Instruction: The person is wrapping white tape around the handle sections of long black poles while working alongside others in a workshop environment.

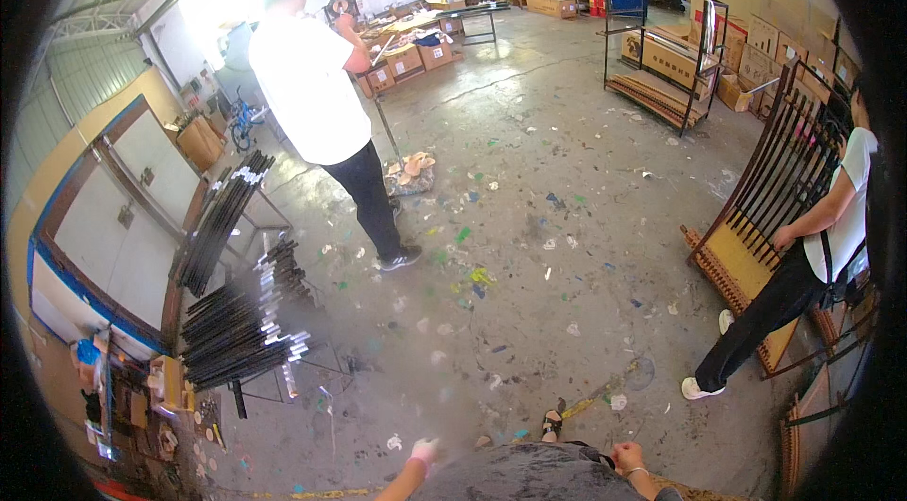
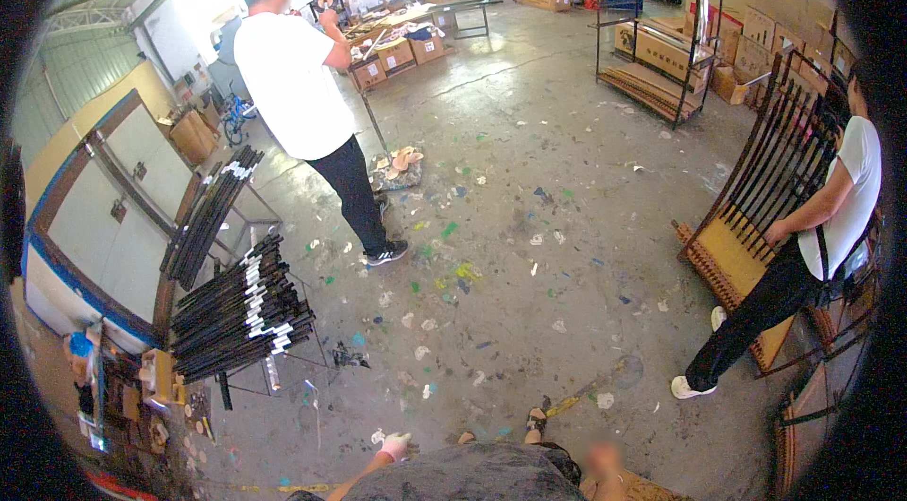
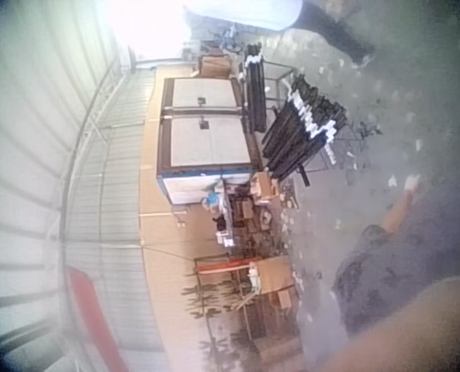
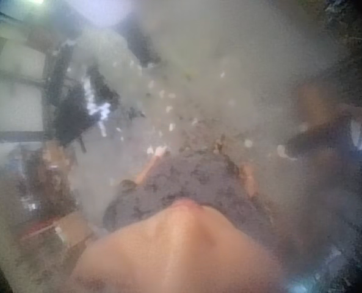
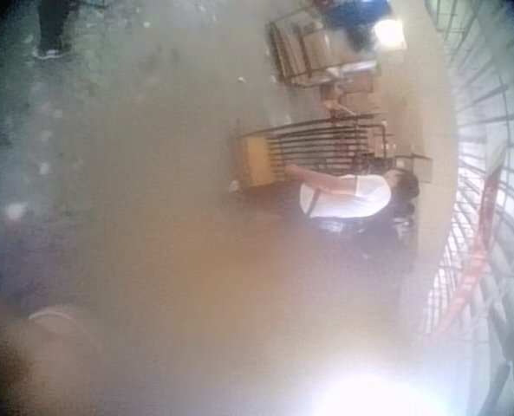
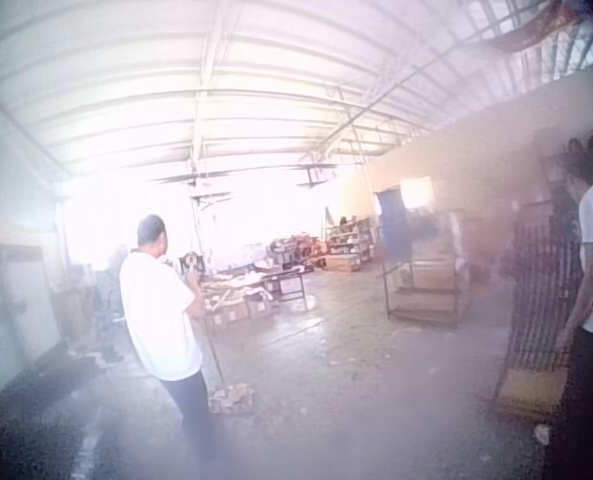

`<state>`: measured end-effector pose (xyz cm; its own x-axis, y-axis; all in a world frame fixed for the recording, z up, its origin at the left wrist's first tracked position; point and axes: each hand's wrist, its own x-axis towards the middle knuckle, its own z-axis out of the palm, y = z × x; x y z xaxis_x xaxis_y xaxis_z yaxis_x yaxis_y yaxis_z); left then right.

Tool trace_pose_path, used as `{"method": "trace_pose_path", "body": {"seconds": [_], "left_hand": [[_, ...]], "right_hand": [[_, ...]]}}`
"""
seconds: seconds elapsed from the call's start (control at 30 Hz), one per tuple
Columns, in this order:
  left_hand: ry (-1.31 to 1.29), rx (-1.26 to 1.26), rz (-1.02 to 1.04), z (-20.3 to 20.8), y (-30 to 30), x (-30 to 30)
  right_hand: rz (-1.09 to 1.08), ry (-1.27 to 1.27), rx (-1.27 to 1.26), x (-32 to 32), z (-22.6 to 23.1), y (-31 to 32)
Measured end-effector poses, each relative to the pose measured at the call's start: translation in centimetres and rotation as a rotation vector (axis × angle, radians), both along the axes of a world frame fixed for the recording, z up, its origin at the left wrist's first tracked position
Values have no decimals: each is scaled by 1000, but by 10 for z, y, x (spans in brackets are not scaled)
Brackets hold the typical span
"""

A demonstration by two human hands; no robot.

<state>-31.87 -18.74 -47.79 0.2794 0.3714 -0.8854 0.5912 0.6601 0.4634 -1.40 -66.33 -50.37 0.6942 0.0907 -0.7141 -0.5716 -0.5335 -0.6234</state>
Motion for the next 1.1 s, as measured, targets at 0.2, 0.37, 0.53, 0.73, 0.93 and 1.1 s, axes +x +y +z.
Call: {"method": "trace_pose_path", "body": {"seconds": [0.2,0.37,0.53,0.73,0.93,1.1], "left_hand": [[37,18,62,30,-5,3],[53,15,52,28,-3,-4],[86,7,12,43,-3,8],[-30,-1,-6,11,4,3],[6,-31,-22,15,0,4],[53,-42,-11,35,-1,13]], "right_hand": [[-15,119,-103,-7,44,11],[74,-339,-335,-37,18,18],[15,-48,-129,-19,19,10],[-58,68,-59,-16,24,13],[-116,134,-54,-15,35,15],[-108,91,-95,-20,66,29]]}}
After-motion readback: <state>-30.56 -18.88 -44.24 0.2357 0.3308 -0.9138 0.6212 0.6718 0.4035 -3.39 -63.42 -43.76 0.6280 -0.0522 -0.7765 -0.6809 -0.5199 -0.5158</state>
